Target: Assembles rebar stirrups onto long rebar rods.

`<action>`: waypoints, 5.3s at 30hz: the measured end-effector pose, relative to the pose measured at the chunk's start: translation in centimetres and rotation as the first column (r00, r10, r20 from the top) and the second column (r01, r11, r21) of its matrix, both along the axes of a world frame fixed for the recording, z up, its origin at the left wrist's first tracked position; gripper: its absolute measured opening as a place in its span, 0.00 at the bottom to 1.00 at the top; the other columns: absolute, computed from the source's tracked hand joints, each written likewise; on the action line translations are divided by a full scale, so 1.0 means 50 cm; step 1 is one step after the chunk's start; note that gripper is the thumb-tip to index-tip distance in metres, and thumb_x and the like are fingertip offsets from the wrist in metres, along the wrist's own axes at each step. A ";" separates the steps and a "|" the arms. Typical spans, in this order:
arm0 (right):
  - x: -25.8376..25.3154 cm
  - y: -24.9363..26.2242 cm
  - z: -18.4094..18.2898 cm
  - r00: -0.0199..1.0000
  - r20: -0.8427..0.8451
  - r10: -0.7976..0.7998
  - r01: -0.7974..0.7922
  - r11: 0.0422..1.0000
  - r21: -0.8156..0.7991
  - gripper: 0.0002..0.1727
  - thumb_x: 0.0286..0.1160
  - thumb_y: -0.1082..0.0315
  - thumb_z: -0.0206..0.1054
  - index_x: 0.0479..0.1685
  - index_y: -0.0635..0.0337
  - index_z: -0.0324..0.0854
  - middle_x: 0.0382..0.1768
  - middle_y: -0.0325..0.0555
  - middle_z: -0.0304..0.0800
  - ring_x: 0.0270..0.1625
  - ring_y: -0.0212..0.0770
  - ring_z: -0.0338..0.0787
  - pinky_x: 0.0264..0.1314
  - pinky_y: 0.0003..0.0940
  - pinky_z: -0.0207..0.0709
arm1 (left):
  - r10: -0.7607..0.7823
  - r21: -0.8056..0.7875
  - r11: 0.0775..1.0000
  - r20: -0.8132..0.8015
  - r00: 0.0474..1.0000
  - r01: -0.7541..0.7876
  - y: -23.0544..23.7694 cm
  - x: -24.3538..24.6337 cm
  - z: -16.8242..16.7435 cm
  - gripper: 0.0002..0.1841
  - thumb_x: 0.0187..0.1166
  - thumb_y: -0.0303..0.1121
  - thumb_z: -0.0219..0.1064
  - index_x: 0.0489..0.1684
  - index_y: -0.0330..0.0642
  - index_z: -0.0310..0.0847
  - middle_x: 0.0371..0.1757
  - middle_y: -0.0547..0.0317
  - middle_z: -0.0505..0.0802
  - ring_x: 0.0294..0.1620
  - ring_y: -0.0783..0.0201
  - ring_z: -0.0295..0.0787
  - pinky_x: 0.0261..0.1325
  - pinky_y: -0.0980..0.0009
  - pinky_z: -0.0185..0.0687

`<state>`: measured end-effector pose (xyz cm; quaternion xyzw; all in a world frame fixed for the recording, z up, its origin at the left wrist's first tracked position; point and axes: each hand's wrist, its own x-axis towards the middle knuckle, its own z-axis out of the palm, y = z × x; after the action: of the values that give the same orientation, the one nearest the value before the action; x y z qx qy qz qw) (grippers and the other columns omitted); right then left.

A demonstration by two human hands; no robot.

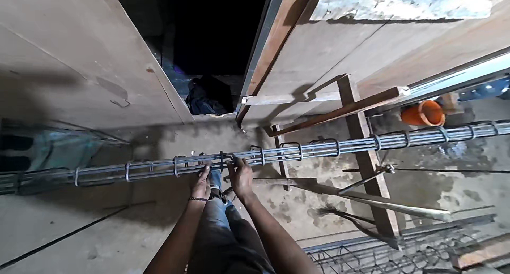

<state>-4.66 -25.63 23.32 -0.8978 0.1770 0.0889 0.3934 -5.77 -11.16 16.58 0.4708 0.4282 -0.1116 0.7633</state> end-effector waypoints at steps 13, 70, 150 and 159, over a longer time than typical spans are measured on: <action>0.066 0.072 -0.016 0.981 -0.176 0.078 -0.088 0.995 -0.046 0.16 0.82 0.61 0.61 0.54 0.58 0.90 0.50 0.49 0.94 0.53 0.45 0.94 0.61 0.43 0.86 | 0.016 -0.119 0.993 0.081 0.997 -0.006 -0.017 -0.033 -0.002 0.10 0.87 0.26 0.61 0.60 0.32 0.78 0.47 0.50 0.92 0.45 0.62 0.90 0.50 0.66 0.88; -0.094 0.117 -0.263 0.918 -0.255 -0.303 0.384 0.521 0.762 0.09 0.84 0.71 0.63 0.41 0.66 0.88 0.33 0.38 0.89 0.36 0.25 0.85 0.47 0.26 0.81 | -0.891 0.909 -0.371 -0.406 0.204 0.190 0.096 0.095 0.050 0.23 0.85 0.43 0.65 0.73 0.41 0.83 0.68 0.44 0.91 0.69 0.43 0.87 0.76 0.47 0.77; -0.043 -0.060 -0.152 0.649 0.621 0.439 -0.341 0.898 -0.279 0.12 0.79 0.75 0.62 0.47 0.57 0.93 0.49 0.53 0.96 0.55 0.49 0.95 0.62 0.40 0.88 | -0.797 0.935 0.315 0.168 0.581 0.162 -0.007 -0.010 -0.010 0.06 0.71 0.27 0.72 0.36 0.42 0.96 0.45 0.54 0.98 0.52 0.63 0.96 0.62 0.68 0.88; -0.011 -0.083 -0.153 0.539 0.642 0.544 -0.396 0.837 -0.378 0.11 0.82 0.72 0.62 0.45 0.55 0.92 0.47 0.50 0.97 0.53 0.49 0.94 0.61 0.42 0.86 | -0.801 0.927 0.352 0.226 0.555 0.130 -0.003 -0.010 -0.022 0.04 0.70 0.27 0.74 0.34 0.42 0.96 0.45 0.54 0.98 0.52 0.64 0.96 0.63 0.70 0.88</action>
<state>-5.21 -29.79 15.66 -0.9030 -0.2354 -0.1897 0.3054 -6.27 -11.32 15.50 0.8859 -0.0457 0.0474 0.4592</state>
